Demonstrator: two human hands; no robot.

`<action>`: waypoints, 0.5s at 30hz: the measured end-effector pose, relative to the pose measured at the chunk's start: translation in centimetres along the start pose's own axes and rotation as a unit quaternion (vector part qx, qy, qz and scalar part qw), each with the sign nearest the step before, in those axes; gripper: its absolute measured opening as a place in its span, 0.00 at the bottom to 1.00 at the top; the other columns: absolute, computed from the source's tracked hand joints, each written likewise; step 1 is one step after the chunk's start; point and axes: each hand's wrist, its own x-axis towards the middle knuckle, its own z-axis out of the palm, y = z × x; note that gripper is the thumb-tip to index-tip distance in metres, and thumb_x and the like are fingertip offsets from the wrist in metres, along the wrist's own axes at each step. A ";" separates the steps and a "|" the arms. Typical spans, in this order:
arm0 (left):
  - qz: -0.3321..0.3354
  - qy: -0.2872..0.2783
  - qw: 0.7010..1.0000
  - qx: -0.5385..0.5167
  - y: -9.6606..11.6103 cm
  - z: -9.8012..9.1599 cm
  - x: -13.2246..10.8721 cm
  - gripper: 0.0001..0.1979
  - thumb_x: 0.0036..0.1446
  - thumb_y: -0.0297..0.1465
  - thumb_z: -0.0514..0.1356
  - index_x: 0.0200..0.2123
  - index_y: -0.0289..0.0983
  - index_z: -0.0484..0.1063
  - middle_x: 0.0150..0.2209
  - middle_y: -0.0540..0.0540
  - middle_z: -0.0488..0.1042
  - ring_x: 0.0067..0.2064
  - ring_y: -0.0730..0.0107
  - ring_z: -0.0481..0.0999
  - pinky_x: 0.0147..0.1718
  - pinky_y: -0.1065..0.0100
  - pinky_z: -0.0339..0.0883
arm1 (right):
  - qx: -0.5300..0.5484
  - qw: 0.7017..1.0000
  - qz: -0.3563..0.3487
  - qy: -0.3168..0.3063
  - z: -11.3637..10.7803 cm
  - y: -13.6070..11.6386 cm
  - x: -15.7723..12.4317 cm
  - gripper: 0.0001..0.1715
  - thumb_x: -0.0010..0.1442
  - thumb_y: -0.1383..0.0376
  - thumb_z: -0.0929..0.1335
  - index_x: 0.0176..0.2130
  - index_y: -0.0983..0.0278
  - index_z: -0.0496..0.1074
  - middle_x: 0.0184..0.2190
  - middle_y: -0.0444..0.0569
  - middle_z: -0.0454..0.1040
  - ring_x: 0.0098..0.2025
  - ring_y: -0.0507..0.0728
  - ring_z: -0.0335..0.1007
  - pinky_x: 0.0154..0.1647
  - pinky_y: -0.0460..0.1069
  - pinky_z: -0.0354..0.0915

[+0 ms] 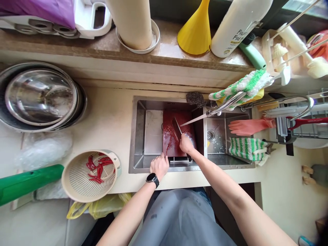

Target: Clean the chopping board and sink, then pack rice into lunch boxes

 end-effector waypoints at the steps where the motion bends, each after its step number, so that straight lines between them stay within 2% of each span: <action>1: 0.000 0.001 1.000 -0.001 0.0 0.0 0.0 0.23 0.72 0.37 0.45 0.55 0.32 0.75 0.41 0.34 0.84 0.44 0.53 0.84 0.44 0.60 0.70 | 0.010 1.000 0.017 0.013 -0.5 0.9 0.1 0.17 0.72 0.68 0.59 0.58 0.68 0.62 0.44 0.63 0.80 0.48 0.65 0.80 0.46 0.53 0.70; 3: 0.003 0.007 1.000 0.001 0.0 -0.1 0.0 0.23 0.72 0.37 0.45 0.54 0.32 0.75 0.41 0.34 0.83 0.44 0.53 0.84 0.43 0.60 0.70 | 0.017 0.997 0.057 0.038 -1.6 2.8 0.5 0.16 0.73 0.67 0.57 0.57 0.69 0.62 0.45 0.64 0.79 0.48 0.64 0.80 0.46 0.53 0.69; 6: 0.009 0.015 1.000 0.003 0.0 -0.1 -0.1 0.23 0.72 0.37 0.45 0.51 0.32 0.75 0.40 0.34 0.83 0.43 0.52 0.84 0.41 0.59 0.71 | -0.011 0.994 0.094 0.057 -2.9 4.4 1.2 0.18 0.67 0.73 0.61 0.56 0.70 0.62 0.49 0.65 0.77 0.51 0.65 0.79 0.49 0.53 0.69; 9: 0.010 0.013 1.000 0.002 0.1 -0.2 -0.1 0.23 0.72 0.37 0.45 0.51 0.32 0.75 0.40 0.34 0.83 0.42 0.53 0.84 0.41 0.60 0.71 | -0.036 0.992 0.101 0.059 -3.3 4.5 1.9 0.24 0.63 0.75 0.64 0.58 0.73 0.60 0.51 0.67 0.76 0.53 0.67 0.78 0.51 0.55 0.70; 15: 0.011 0.015 1.000 0.001 0.1 -0.3 -0.1 0.22 0.72 0.37 0.45 0.51 0.31 0.75 0.40 0.34 0.83 0.43 0.52 0.84 0.41 0.60 0.70 | -0.030 0.988 0.140 0.058 -3.6 3.2 2.3 0.22 0.69 0.73 0.62 0.60 0.74 0.58 0.50 0.70 0.76 0.53 0.65 0.78 0.52 0.53 0.70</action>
